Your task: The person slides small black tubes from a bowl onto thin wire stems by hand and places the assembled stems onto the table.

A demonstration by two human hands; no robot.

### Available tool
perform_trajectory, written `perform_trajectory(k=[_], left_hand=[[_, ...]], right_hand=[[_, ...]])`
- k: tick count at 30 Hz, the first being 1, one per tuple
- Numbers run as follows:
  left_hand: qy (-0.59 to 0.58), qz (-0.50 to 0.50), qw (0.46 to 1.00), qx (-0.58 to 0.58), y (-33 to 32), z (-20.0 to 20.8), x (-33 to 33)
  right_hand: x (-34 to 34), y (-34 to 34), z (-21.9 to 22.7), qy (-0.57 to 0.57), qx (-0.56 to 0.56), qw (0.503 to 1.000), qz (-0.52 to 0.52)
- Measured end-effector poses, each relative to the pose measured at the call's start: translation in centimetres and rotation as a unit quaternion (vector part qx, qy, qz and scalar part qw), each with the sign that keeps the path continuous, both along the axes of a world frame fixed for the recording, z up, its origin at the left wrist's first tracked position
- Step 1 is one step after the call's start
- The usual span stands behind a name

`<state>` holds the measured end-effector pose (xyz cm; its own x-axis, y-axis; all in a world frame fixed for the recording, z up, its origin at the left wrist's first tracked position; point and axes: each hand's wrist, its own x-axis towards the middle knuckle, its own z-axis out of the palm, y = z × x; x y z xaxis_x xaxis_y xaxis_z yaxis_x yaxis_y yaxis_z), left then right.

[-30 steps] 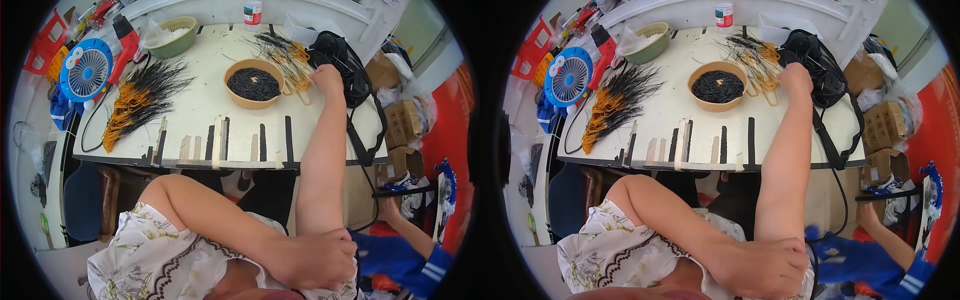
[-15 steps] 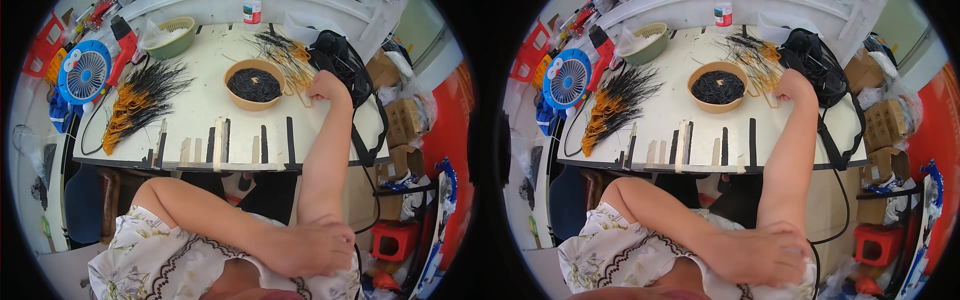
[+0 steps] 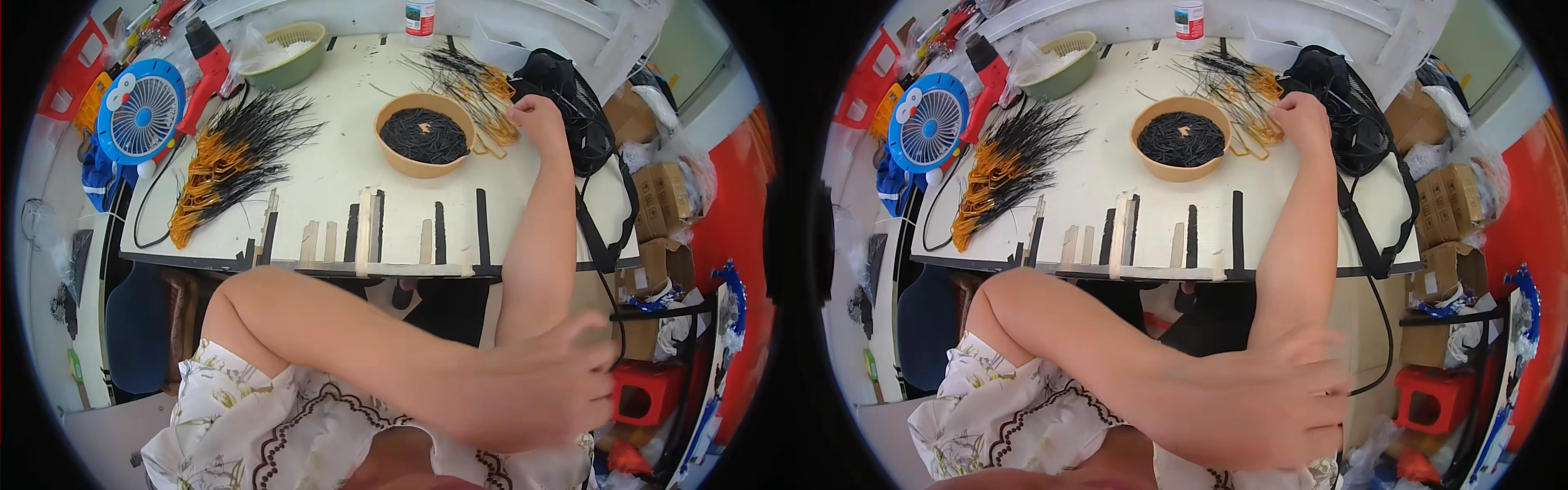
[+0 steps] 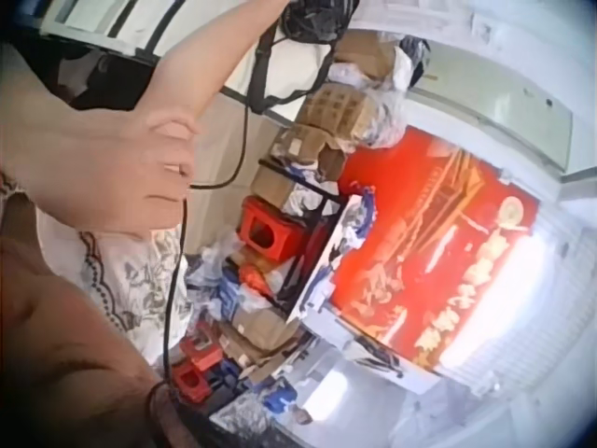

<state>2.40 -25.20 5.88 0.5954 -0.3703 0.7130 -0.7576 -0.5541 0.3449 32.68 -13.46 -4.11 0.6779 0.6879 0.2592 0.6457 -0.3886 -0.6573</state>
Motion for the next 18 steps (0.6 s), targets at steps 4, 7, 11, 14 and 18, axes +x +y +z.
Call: perform_trajectory(k=[4, 7, 11, 14, 18], left_hand=[[0.067, 0.011, 0.992, -0.106, -1.2, 3.7, 0.0], [0.117, -0.003, 0.984, -0.135, -0.1, 5.1, -0.8], [0.209, -0.067, 0.972, -0.090, 5.0, 7.4, -3.9], [0.143, -0.031, 0.979, -0.141, 5.5, 6.2, -5.7], [0.014, 0.018, 0.996, 0.089, 6.8, 7.1, -6.1]], right_hand=[[-0.8, 1.6, -0.2, -0.064, -0.124, 0.990, -0.016], [-0.6, 2.0, -0.8, -0.089, -0.151, 0.981, -0.077], [-2.8, 1.8, 1.2, -0.100, -0.221, 0.967, -0.076], [-1.4, 1.6, 0.3, -0.076, -0.205, 0.972, -0.080], [-2.7, 1.1, 1.8, -0.062, -0.131, 0.988, -0.059]])
